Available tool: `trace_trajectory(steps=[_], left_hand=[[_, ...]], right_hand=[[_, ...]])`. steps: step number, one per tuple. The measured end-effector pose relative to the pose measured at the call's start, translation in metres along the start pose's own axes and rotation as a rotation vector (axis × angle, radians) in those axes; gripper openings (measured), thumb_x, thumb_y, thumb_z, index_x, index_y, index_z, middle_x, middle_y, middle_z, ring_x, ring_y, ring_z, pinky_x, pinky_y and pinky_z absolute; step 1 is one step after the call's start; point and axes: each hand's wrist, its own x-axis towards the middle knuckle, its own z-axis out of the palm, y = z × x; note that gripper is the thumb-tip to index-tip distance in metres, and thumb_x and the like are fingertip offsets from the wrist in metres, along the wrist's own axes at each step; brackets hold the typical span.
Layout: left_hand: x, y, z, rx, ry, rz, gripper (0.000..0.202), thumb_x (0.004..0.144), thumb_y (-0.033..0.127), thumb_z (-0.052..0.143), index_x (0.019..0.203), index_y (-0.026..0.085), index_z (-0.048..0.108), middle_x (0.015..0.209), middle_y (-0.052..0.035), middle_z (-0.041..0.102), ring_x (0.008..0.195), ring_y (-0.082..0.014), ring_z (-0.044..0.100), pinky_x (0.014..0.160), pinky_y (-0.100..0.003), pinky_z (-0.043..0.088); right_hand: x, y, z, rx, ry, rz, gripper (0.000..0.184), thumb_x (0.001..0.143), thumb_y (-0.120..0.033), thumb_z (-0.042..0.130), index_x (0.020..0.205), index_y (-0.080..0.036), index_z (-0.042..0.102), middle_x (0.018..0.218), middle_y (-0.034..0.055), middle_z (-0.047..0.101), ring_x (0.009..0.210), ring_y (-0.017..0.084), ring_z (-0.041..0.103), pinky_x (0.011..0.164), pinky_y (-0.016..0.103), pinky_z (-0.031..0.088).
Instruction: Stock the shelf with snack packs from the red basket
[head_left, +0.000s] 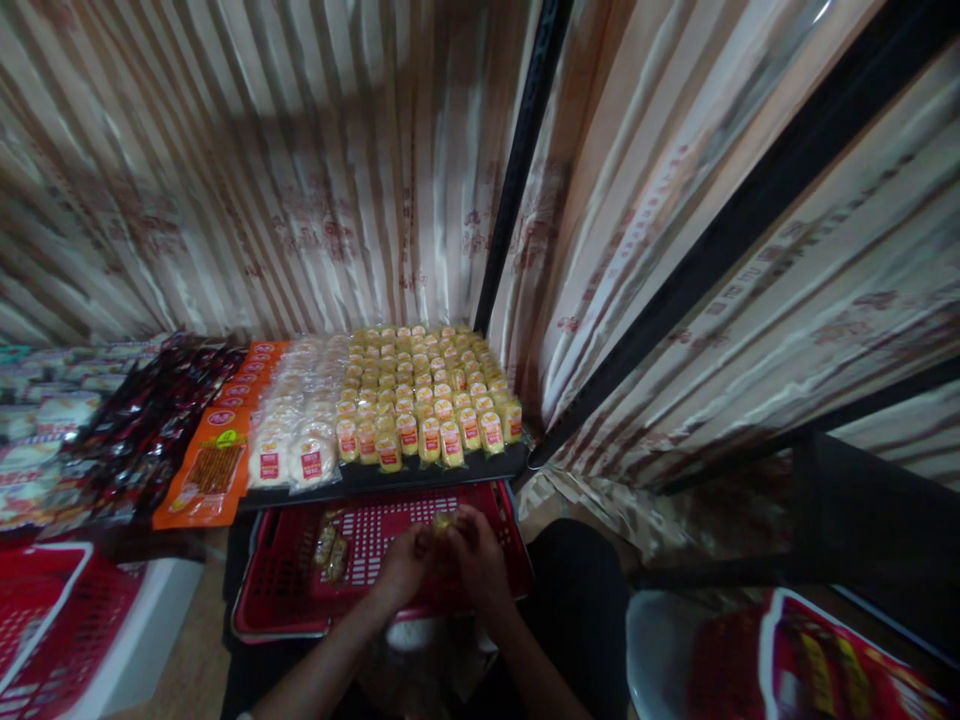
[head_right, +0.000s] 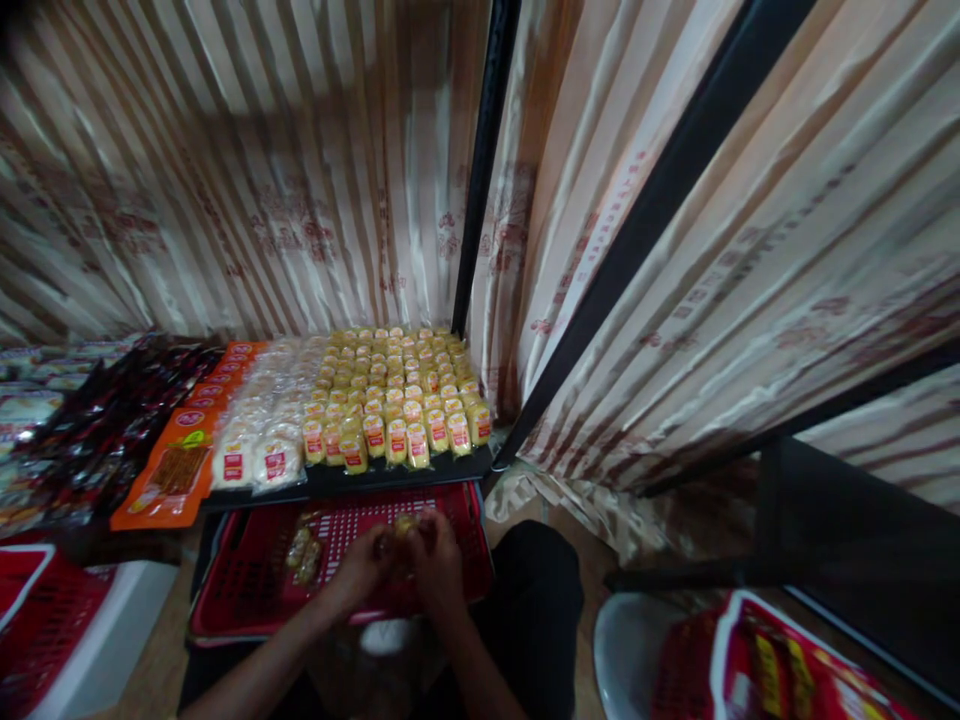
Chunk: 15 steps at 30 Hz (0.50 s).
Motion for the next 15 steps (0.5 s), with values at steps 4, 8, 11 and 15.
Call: trace_trajectory(steps=[4,8,11,15], left_hand=[[0.001,0.023,0.002,-0.014,0.033,0.116,0.004,0.076,0.017,0.051,0.079,0.018,0.054,0.070,0.0027,0.059,0.064,-0.0108,0.053,0.059,-0.020,0.040],[0.003,0.051,0.002,-0.052,0.038,0.239,0.007,0.078,0.024,0.054,0.083,0.019,0.054,0.075,0.0015,0.062,0.068,-0.0117,0.056,0.064,-0.021,0.042],[0.005,0.070,0.003,-0.020,0.067,0.273,0.007,0.079,0.019,0.052,0.084,0.019,0.056,0.079,0.0009,0.062,0.072,-0.0115,0.057,0.068,-0.021,0.044],[0.010,0.088,0.007,0.033,0.126,0.306,0.011,0.078,0.014,0.052,0.086,0.019,0.057,0.086,-0.0001,0.060,0.077,-0.0111,0.056,0.072,-0.021,0.045]], right_hand=[[0.001,-0.015,-0.006,-0.031,0.103,-0.083,0.028,0.075,-0.039,0.058,0.095,-0.020,0.055,0.095,0.0077,0.064,0.089,0.022,0.062,0.082,0.036,0.050],[0.003,-0.030,-0.014,-0.164,0.131,-0.245,0.023,0.081,-0.039,0.052,0.094,-0.020,0.056,0.095,0.0083,0.062,0.089,0.021,0.060,0.084,0.038,0.048],[0.005,-0.039,-0.018,-0.224,0.170,-0.325,0.027,0.084,-0.039,0.048,0.101,-0.019,0.056,0.102,0.0107,0.058,0.093,0.022,0.058,0.085,0.038,0.048],[0.011,-0.047,-0.022,-0.284,0.247,-0.374,0.036,0.086,-0.040,0.043,0.112,-0.017,0.054,0.111,0.0136,0.054,0.094,0.022,0.058,0.086,0.040,0.047]])
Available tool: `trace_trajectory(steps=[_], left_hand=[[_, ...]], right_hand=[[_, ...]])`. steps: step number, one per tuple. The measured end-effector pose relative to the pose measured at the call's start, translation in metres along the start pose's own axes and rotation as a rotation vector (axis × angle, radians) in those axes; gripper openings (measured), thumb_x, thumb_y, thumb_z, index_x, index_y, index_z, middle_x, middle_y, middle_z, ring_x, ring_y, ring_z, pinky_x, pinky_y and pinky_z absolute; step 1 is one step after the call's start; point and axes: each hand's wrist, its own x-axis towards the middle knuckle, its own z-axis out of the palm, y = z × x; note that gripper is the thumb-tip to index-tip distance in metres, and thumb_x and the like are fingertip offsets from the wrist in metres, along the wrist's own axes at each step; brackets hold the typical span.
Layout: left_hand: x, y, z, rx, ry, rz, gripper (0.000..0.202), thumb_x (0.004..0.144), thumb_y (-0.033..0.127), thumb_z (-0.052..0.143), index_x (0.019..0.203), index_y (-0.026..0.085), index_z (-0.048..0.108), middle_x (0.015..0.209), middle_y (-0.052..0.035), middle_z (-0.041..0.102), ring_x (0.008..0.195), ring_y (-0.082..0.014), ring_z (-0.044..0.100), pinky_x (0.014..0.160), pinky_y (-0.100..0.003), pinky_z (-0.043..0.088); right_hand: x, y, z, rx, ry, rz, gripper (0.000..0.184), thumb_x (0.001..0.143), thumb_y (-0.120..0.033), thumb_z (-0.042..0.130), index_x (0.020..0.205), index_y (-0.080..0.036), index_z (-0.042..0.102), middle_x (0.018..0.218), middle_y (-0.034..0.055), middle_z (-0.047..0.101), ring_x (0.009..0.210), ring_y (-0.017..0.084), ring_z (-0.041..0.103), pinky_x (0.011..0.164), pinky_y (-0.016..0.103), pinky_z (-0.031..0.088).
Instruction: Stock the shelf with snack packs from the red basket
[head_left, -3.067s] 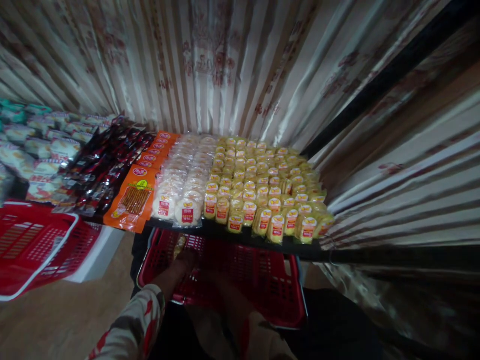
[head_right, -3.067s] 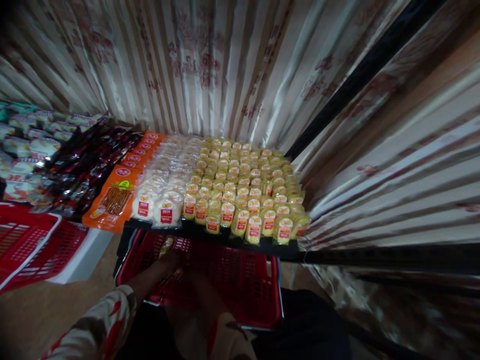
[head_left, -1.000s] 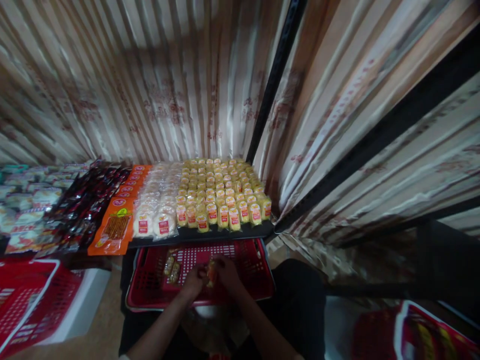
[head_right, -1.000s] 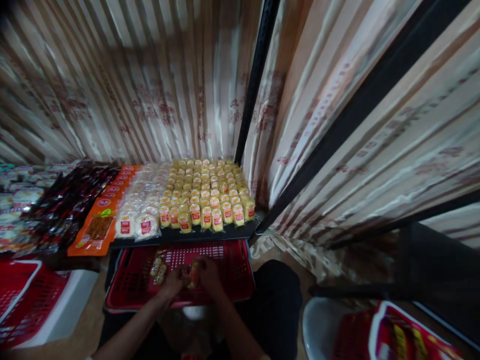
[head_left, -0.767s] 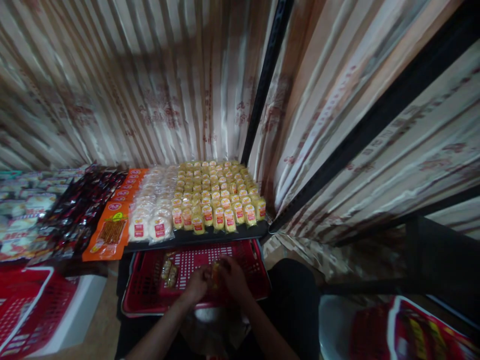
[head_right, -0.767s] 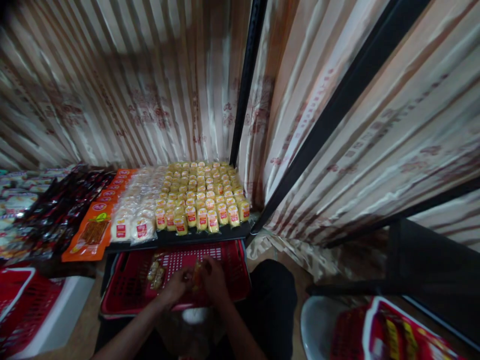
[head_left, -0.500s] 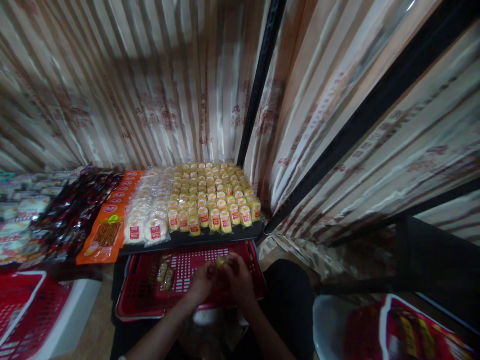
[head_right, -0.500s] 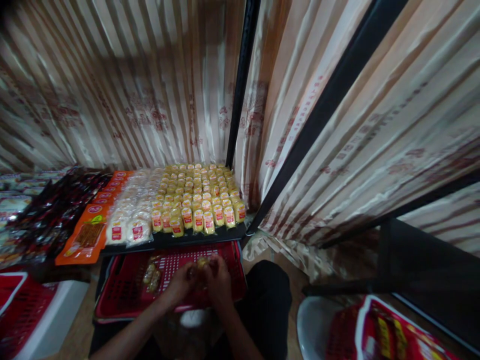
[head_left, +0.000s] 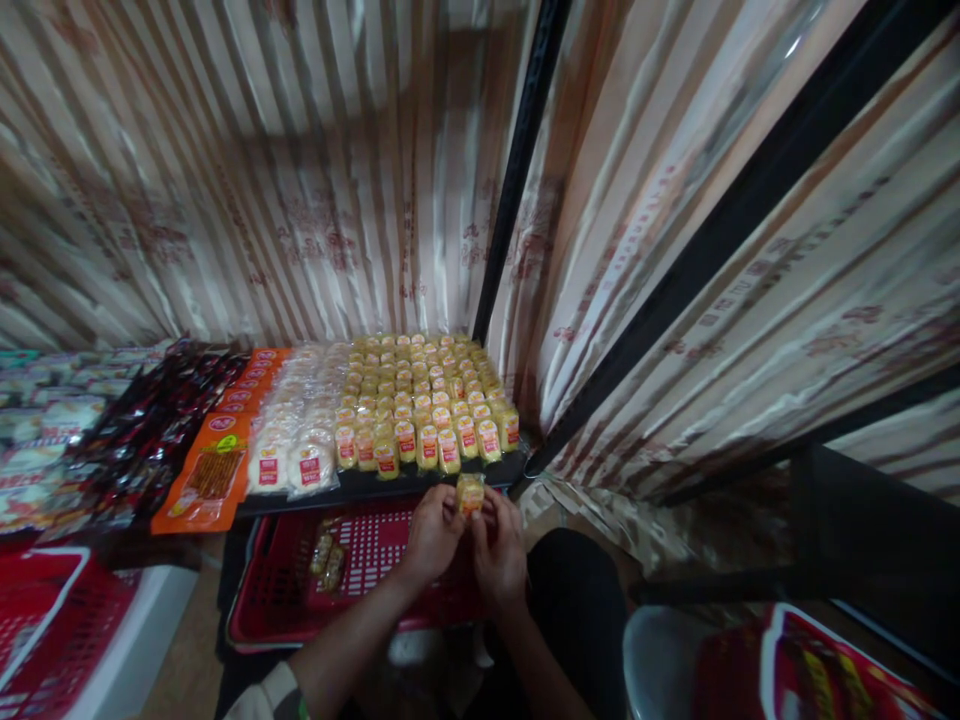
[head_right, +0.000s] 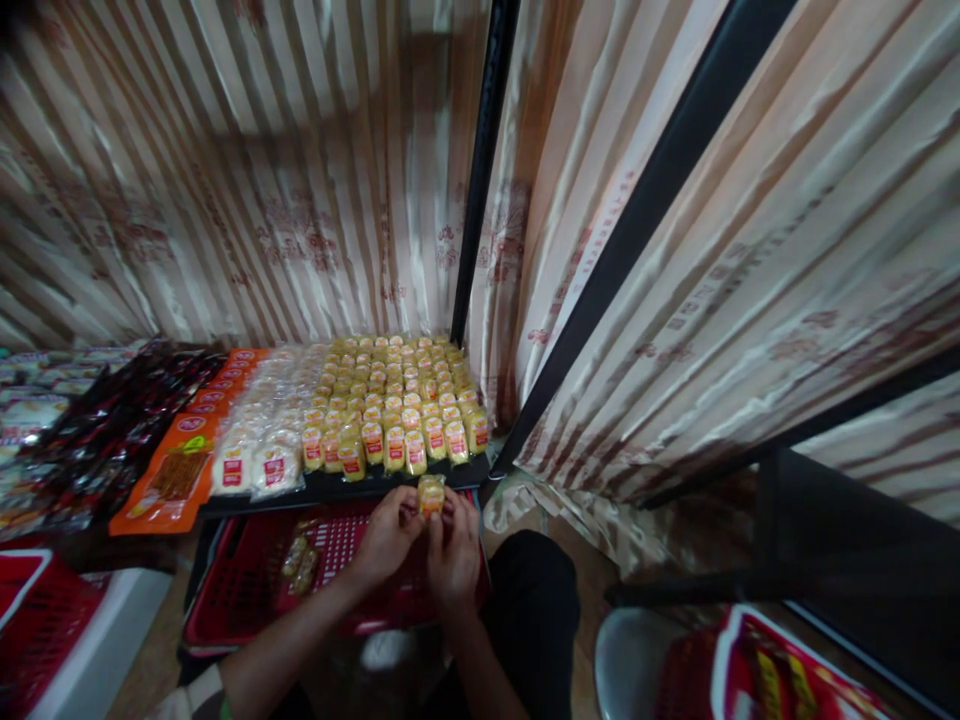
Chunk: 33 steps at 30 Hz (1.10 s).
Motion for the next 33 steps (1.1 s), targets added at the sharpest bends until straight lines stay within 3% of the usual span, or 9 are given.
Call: trace_trajectory(steps=[7,16,25,33], left_hand=[[0.020,0.013,0.010,0.091,0.110,-0.008,0.018,0.074,0.009,0.056,0.091,0.017,0.058,0.090,-0.0020,0.055,0.077,-0.0107,0.053,0.072,-0.021,0.045],[0.040,0.022,0.018,0.161,0.168,-0.004,0.021,0.076,0.010,0.054,0.095,0.017,0.058,0.092,-0.0027,0.057,0.082,-0.0128,0.054,0.079,-0.024,0.044],[0.046,0.032,0.016,0.252,0.138,-0.029,0.026,0.078,0.009,0.051,0.103,0.013,0.058,0.097,-0.0077,0.061,0.087,-0.0157,0.057,0.081,-0.026,0.044],[0.050,0.029,0.016,0.238,0.120,-0.009,0.032,0.080,0.008,0.046,0.110,0.012,0.057,0.100,-0.0098,0.062,0.090,-0.0168,0.058,0.084,-0.027,0.045]], right_hand=[[0.013,-0.004,0.000,-0.033,0.007,0.032,0.046,0.086,-0.037,0.040,0.127,-0.015,0.044,0.116,0.0152,0.051,0.095,0.021,0.058,0.087,0.039,0.048],[0.025,0.006,0.008,-0.117,0.065,-0.171,0.040,0.087,-0.027,0.037,0.124,-0.014,0.048,0.122,0.0152,0.051,0.116,0.023,0.047,0.097,0.045,0.043],[0.031,0.016,0.017,-0.176,0.075,-0.252,0.040,0.087,-0.020,0.036,0.124,-0.013,0.049,0.124,0.0164,0.050,0.118,0.024,0.045,0.099,0.048,0.040],[0.033,0.024,0.023,-0.184,0.070,-0.281,0.041,0.086,-0.018,0.037,0.125,-0.015,0.050,0.124,0.0159,0.050,0.117,0.024,0.047,0.096,0.047,0.042]])
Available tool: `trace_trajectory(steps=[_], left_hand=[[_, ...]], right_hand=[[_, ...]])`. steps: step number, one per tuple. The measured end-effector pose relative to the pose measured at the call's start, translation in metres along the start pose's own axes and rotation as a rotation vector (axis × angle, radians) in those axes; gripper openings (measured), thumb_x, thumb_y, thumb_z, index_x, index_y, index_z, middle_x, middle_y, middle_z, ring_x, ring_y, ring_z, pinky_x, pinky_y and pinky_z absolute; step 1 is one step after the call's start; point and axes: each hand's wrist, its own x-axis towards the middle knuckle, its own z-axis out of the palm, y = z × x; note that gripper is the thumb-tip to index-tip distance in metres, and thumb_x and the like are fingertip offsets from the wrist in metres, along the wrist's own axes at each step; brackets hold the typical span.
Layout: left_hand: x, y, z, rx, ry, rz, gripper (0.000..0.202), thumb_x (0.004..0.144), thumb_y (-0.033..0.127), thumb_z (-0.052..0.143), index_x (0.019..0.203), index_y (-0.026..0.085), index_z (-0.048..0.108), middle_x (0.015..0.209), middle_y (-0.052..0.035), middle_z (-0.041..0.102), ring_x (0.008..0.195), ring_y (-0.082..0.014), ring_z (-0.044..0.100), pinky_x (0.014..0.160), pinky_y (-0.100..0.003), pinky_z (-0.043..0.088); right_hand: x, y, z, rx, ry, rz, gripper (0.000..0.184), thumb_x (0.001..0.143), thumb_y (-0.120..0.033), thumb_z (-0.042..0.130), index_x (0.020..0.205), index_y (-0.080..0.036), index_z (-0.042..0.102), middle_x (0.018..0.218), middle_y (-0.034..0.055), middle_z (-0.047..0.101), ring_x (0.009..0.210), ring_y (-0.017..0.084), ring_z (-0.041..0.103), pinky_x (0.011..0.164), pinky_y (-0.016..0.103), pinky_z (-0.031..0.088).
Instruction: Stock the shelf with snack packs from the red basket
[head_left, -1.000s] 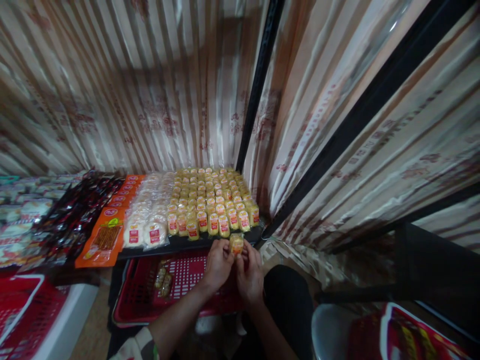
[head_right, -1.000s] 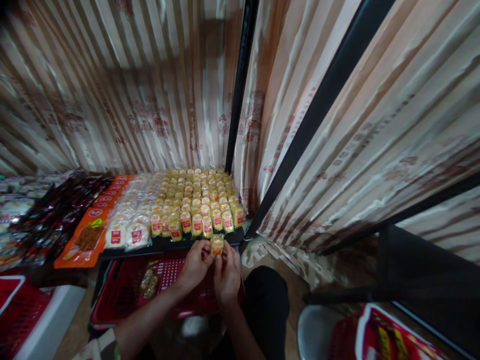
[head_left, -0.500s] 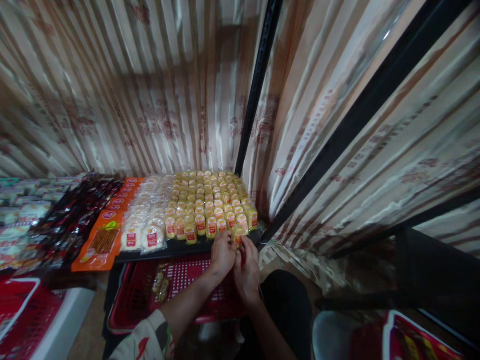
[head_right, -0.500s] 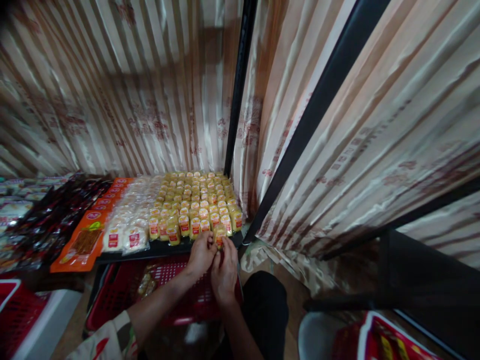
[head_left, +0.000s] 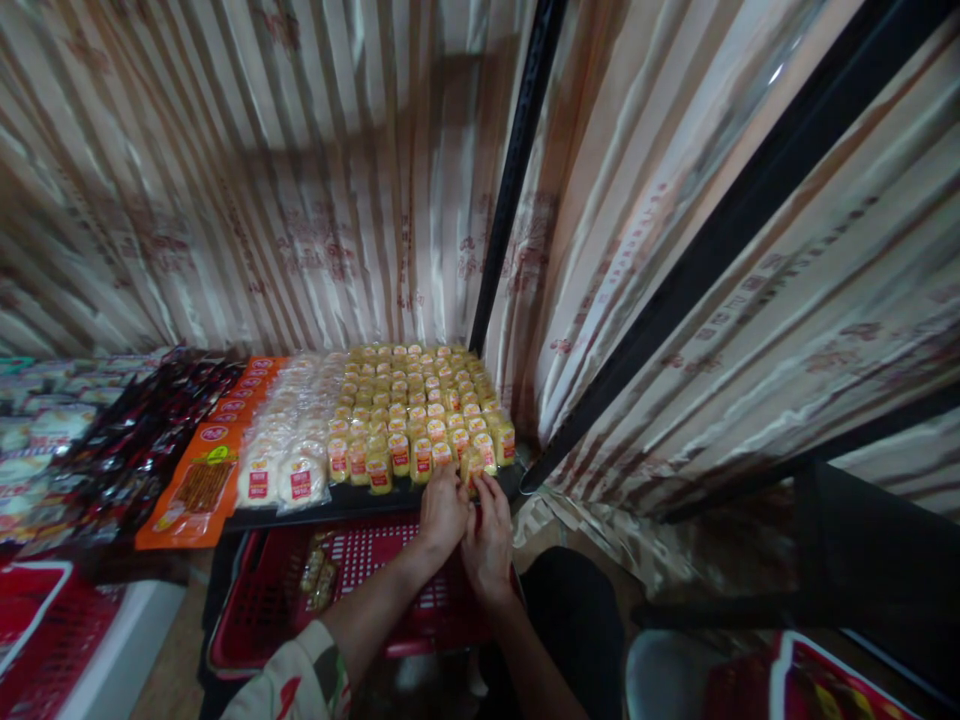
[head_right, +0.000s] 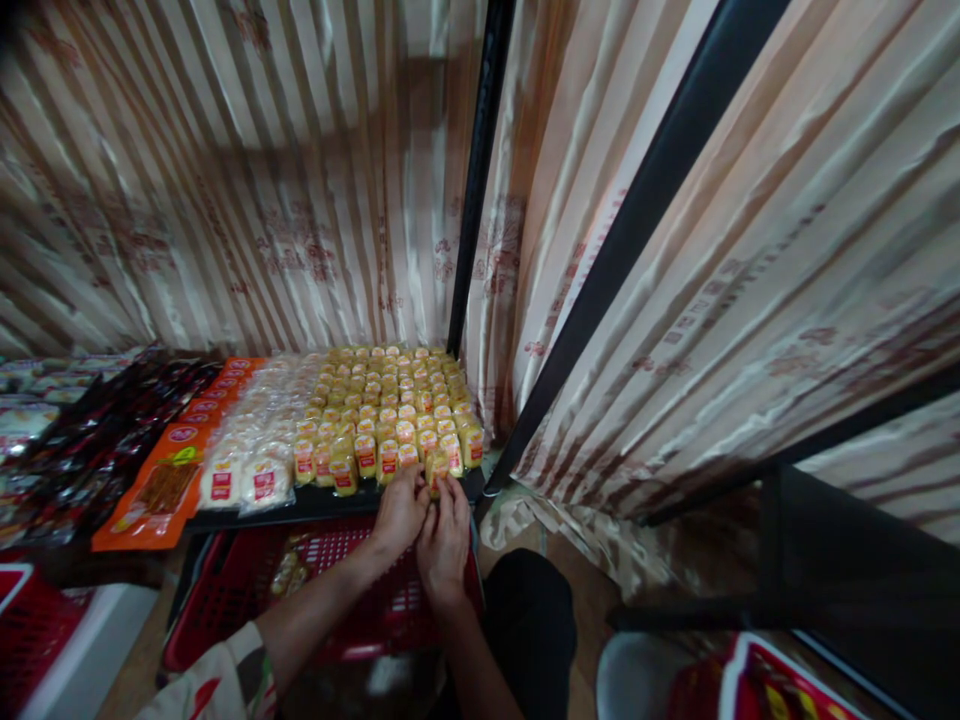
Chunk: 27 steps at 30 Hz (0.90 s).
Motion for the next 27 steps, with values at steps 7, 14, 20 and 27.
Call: trace_trajectory(steps=[7,14,20,27], left_hand=[[0.001,-0.004,0.004,-0.080,0.030,0.023,0.032,0.078,0.008,0.045,0.108,0.013,0.058,0.097,-0.0092,0.063,0.090,-0.0170,0.059,0.086,-0.030,0.045],[-0.002,-0.002,0.007,-0.139,0.048,0.037,0.033,0.077,0.005,0.042,0.104,0.013,0.058,0.093,-0.0082,0.064,0.083,-0.0155,0.060,0.083,-0.029,0.048],[-0.007,-0.004,0.008,-0.025,0.074,0.092,0.035,0.078,0.006,0.039,0.108,0.011,0.057,0.102,-0.0124,0.061,0.094,-0.0187,0.057,0.090,-0.034,0.046],[-0.010,-0.004,0.008,-0.010,0.008,0.137,0.033,0.080,0.007,0.035,0.100,0.014,0.060,0.100,-0.0109,0.060,0.095,-0.0183,0.056,0.090,-0.033,0.047]], right_hand=[[-0.002,0.005,0.002,-0.002,-0.010,-0.066,0.040,0.087,-0.018,0.037,0.125,-0.016,0.050,0.123,0.0159,0.052,0.117,0.024,0.047,0.096,0.047,0.042],[0.001,0.007,0.001,0.021,-0.040,-0.185,0.042,0.087,-0.019,0.039,0.128,-0.017,0.047,0.128,0.0145,0.051,0.123,0.024,0.043,0.099,0.049,0.040],[-0.001,0.011,0.002,0.035,-0.058,-0.239,0.044,0.088,-0.018,0.039,0.132,-0.019,0.044,0.129,0.0135,0.052,0.125,0.024,0.042,0.099,0.051,0.040],[-0.002,0.018,0.007,0.040,-0.039,-0.231,0.046,0.089,-0.019,0.038,0.136,-0.019,0.039,0.131,0.0140,0.050,0.124,0.023,0.044,0.099,0.050,0.041]])
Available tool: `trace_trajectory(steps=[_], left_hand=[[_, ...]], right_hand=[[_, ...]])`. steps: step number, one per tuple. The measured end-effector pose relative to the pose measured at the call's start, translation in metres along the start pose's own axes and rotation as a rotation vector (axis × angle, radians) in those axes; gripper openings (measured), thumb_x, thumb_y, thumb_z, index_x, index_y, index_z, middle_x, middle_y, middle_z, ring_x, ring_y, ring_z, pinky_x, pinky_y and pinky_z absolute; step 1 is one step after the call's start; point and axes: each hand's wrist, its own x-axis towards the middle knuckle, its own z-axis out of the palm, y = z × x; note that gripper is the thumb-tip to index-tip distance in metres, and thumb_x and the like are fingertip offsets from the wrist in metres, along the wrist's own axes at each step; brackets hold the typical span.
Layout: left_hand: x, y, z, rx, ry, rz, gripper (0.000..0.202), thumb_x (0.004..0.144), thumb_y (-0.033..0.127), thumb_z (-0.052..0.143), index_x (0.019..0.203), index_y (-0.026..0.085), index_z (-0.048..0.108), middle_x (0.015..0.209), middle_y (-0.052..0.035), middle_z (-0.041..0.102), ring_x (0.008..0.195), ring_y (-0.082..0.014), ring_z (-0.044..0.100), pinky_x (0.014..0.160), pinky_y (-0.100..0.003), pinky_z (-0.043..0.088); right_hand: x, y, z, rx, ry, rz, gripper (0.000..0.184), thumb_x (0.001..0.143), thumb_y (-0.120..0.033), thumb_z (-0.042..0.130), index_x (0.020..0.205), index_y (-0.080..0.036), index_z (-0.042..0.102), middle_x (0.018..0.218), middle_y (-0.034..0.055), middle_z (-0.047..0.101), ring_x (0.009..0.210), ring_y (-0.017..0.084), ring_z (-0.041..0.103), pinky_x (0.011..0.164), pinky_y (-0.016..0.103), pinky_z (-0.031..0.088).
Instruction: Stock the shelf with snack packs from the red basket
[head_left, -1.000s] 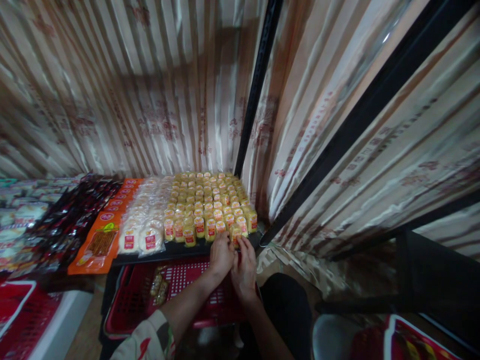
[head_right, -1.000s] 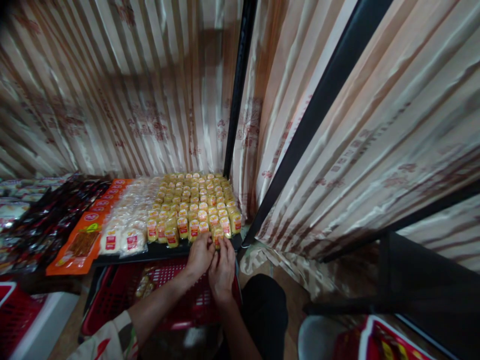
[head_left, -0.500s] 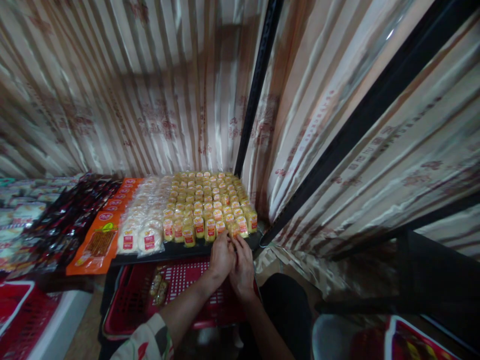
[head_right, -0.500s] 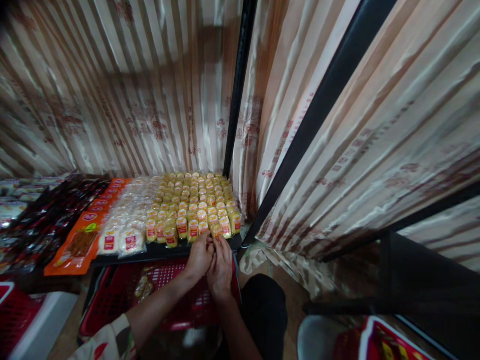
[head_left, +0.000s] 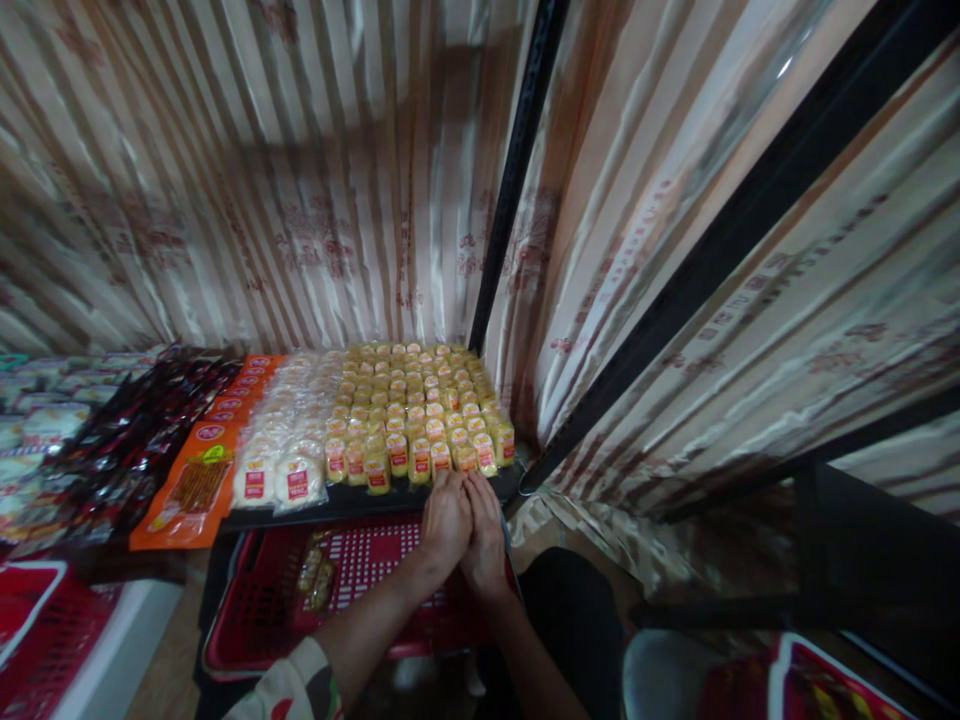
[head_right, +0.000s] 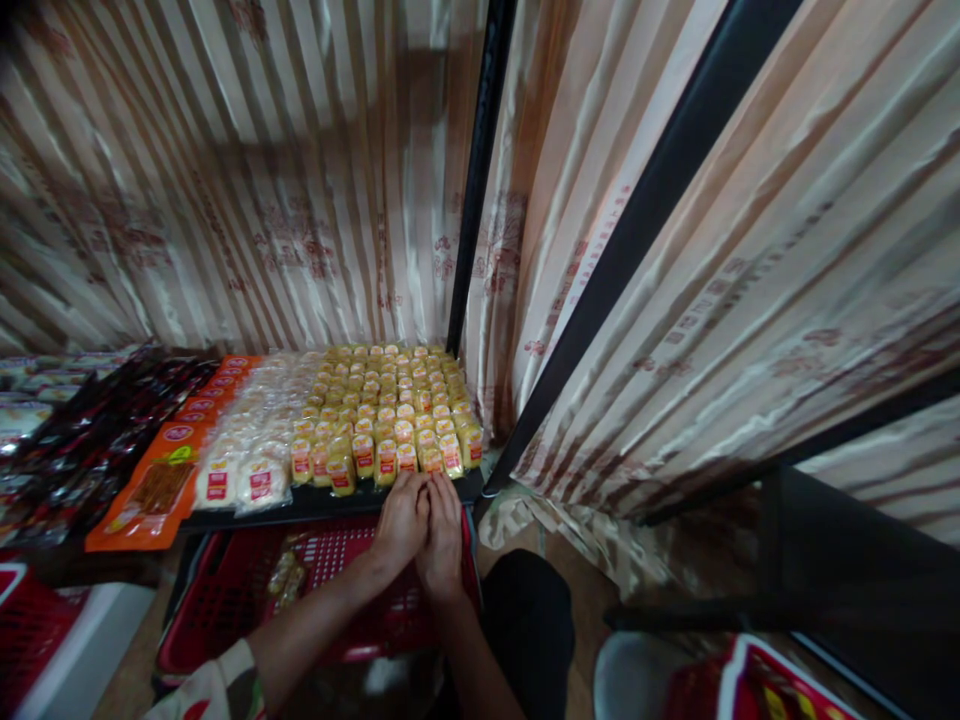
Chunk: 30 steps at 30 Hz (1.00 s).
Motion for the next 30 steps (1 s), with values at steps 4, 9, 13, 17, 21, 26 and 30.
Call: trace_trajectory(steps=[4,9,13,17,21,26,30], left_hand=[[-0.001,-0.001,0.002,-0.018,-0.006,-0.009,0.035,0.081,0.008,0.035,0.105,0.013,0.060,0.102,-0.0112,0.061,0.096,-0.0178,0.056,0.094,-0.031,0.044],[-0.004,-0.003,0.002,-0.019,-0.020,-0.010,0.035,0.082,0.008,0.035,0.107,0.015,0.060,0.105,-0.0098,0.060,0.101,-0.0170,0.055,0.098,-0.030,0.042],[-0.004,-0.003,0.002,-0.034,-0.033,-0.013,0.035,0.081,0.007,0.036,0.106,0.013,0.060,0.105,-0.0112,0.060,0.101,-0.0173,0.055,0.097,-0.030,0.043],[-0.006,-0.004,0.003,-0.070,-0.024,-0.008,0.034,0.081,0.006,0.035,0.101,0.014,0.061,0.100,-0.0091,0.060,0.096,-0.0162,0.056,0.094,-0.030,0.044],[-0.011,-0.008,0.005,-0.098,-0.006,0.020,0.032,0.081,0.005,0.036,0.098,0.015,0.061,0.097,-0.0081,0.060,0.092,-0.0158,0.056,0.091,-0.031,0.046],[-0.017,-0.011,0.004,-0.142,0.006,0.029,0.029,0.082,0.006,0.036,0.093,0.017,0.061,0.095,-0.0065,0.059,0.091,-0.0151,0.055,0.088,-0.029,0.047],[-0.022,-0.014,0.004,-0.159,0.009,0.035,0.028,0.083,0.007,0.036,0.093,0.018,0.060,0.095,-0.0060,0.058,0.088,-0.0142,0.055,0.086,-0.028,0.047]], right_hand=[[-0.001,0.000,-0.001,-0.014,-0.018,-0.004,0.047,0.089,-0.019,0.037,0.136,-0.018,0.038,0.133,0.0146,0.049,0.127,0.023,0.041,0.099,0.050,0.041],[-0.003,-0.004,-0.004,-0.061,0.011,-0.006,0.044,0.089,-0.022,0.039,0.133,-0.017,0.042,0.129,0.0149,0.052,0.125,0.025,0.042,0.098,0.052,0.040],[-0.004,-0.003,-0.001,-0.050,0.004,0.004,0.044,0.089,-0.021,0.038,0.133,-0.015,0.042,0.128,0.0163,0.052,0.124,0.024,0.042,0.098,0.050,0.041],[-0.009,0.000,0.002,-0.028,-0.012,0.035,0.044,0.089,-0.021,0.037,0.133,-0.017,0.041,0.133,0.0153,0.048,0.126,0.024,0.041,0.099,0.051,0.039],[-0.019,0.001,0.004,-0.024,-0.024,0.052,0.045,0.089,-0.022,0.039,0.134,-0.018,0.040,0.138,0.0162,0.043,0.128,0.025,0.039,0.099,0.051,0.040],[-0.029,0.000,0.007,-0.048,0.009,0.040,0.046,0.088,-0.023,0.038,0.134,-0.019,0.038,0.139,0.0172,0.040,0.129,0.028,0.037,0.097,0.053,0.040],[-0.034,-0.003,0.007,-0.085,0.027,0.036,0.044,0.088,-0.026,0.039,0.132,-0.019,0.039,0.136,0.0179,0.040,0.127,0.029,0.039,0.096,0.054,0.039]])
